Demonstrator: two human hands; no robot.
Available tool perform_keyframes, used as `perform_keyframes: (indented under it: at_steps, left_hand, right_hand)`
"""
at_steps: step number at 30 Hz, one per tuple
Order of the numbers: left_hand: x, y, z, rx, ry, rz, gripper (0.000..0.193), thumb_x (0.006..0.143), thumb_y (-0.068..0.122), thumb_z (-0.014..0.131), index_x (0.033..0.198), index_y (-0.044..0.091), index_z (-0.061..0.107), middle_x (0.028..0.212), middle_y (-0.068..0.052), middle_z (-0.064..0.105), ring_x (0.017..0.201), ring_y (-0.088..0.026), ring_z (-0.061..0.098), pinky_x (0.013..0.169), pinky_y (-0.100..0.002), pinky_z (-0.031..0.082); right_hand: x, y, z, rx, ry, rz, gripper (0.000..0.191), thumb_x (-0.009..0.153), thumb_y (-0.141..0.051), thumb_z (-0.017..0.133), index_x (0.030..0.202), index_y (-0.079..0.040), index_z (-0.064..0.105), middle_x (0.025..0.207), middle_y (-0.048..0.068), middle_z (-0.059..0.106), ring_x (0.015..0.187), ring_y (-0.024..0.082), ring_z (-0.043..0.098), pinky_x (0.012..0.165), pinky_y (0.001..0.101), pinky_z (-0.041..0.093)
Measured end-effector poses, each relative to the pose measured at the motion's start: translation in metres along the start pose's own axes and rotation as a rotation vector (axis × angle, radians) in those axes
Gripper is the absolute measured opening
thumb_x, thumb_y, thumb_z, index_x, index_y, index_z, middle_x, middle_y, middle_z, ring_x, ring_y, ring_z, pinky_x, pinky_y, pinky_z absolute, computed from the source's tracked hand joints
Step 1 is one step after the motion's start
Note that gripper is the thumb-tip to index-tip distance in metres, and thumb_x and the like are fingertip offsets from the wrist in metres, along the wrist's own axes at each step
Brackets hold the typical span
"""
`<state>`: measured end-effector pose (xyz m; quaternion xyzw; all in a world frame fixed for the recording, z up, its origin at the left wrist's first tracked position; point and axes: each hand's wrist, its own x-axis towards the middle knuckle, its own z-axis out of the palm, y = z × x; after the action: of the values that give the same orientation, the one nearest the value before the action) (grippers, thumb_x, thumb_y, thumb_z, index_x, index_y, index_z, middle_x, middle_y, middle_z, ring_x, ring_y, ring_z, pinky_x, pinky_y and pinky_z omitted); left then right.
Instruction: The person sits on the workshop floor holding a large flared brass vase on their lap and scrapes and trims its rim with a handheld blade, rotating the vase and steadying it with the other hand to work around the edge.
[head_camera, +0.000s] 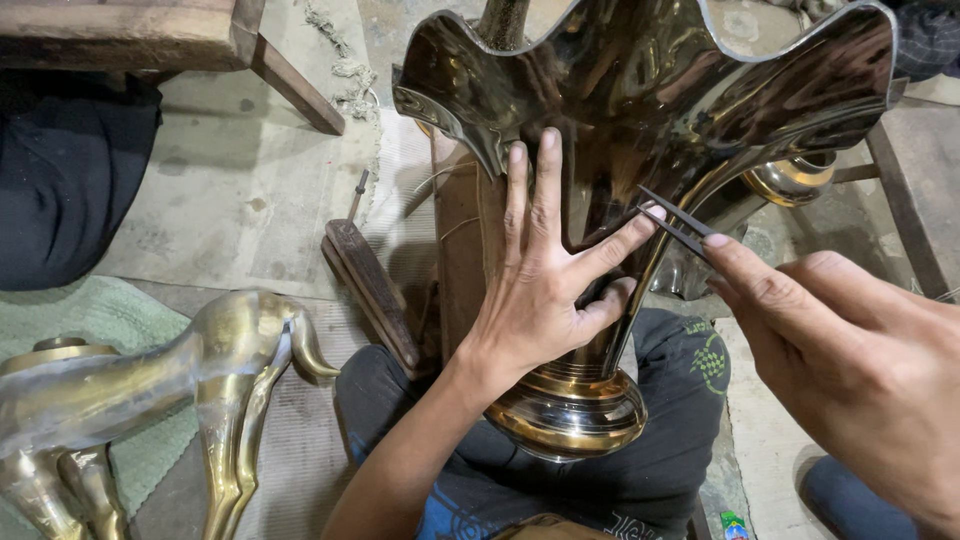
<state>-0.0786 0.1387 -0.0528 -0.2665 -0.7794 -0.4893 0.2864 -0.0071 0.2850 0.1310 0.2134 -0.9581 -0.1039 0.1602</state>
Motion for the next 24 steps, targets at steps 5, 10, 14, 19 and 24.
perform_keyframes:
  at_steps: [5,10,14,19,24]
  left_hand:
    - [0.0,0.001,0.0,-0.004,0.004,-0.002,0.058,0.087,0.029,0.082,0.142,0.035,0.065,0.172,-0.026,-0.001,0.162,-0.055,0.0,0.137,-0.063,0.012]
    - [0.001,0.001,0.001,-0.034,0.002,-0.006,0.058,0.087,0.028,0.082,0.142,0.034,0.065,0.173,-0.026,-0.001,0.163,-0.056,0.0,0.135,-0.061,0.014]
    - [0.0,0.002,0.001,-0.036,0.005,-0.009,0.054,0.087,0.027,0.081,0.139,0.032,0.067,0.172,-0.026,-0.001,0.162,-0.056,0.002,0.137,-0.062,0.015]
    - [-0.001,0.0,0.002,-0.063,0.023,-0.001,0.057,0.088,0.024,0.078,0.142,0.033,0.063,0.172,-0.027,-0.002,0.161,-0.057,0.002,0.132,-0.061,0.017]
    - [0.001,-0.002,0.005,-0.1,0.067,0.022,0.056,0.095,0.027,0.074,0.147,0.034,0.057,0.17,-0.026,-0.003,0.159,-0.057,0.001,0.132,-0.062,0.02]
  right_hand:
    - [0.001,-0.001,-0.001,0.023,-0.002,-0.011,0.039,0.085,-0.006,0.081,0.124,-0.007,0.075,0.065,0.006,0.057,0.046,0.016,0.054,0.043,0.0356,0.044]
    - [0.001,0.0,-0.001,-0.045,-0.012,-0.03,0.042,0.083,-0.009,0.077,0.125,-0.008,0.076,0.063,0.005,0.055,0.047,0.016,0.055,0.045,0.0347,0.045]
    - [0.001,0.002,-0.003,-0.108,-0.055,-0.073,0.045,0.084,-0.007,0.076,0.128,-0.013,0.074,0.065,0.003,0.054,0.051,0.016,0.058,0.048,0.0337,0.049]
    - [0.013,0.004,-0.008,-0.298,-0.202,-0.166,0.055,0.085,-0.013,0.071,0.14,-0.012,0.065,0.075,-0.001,0.06,0.063,0.015,0.067,0.051,0.0324,0.052]
    - [0.033,-0.007,-0.015,-0.606,-0.361,-0.305,0.068,0.078,-0.021,0.066,0.146,-0.015,0.059,0.098,-0.001,0.066,0.073,0.012,0.071,0.045,0.0274,0.052]
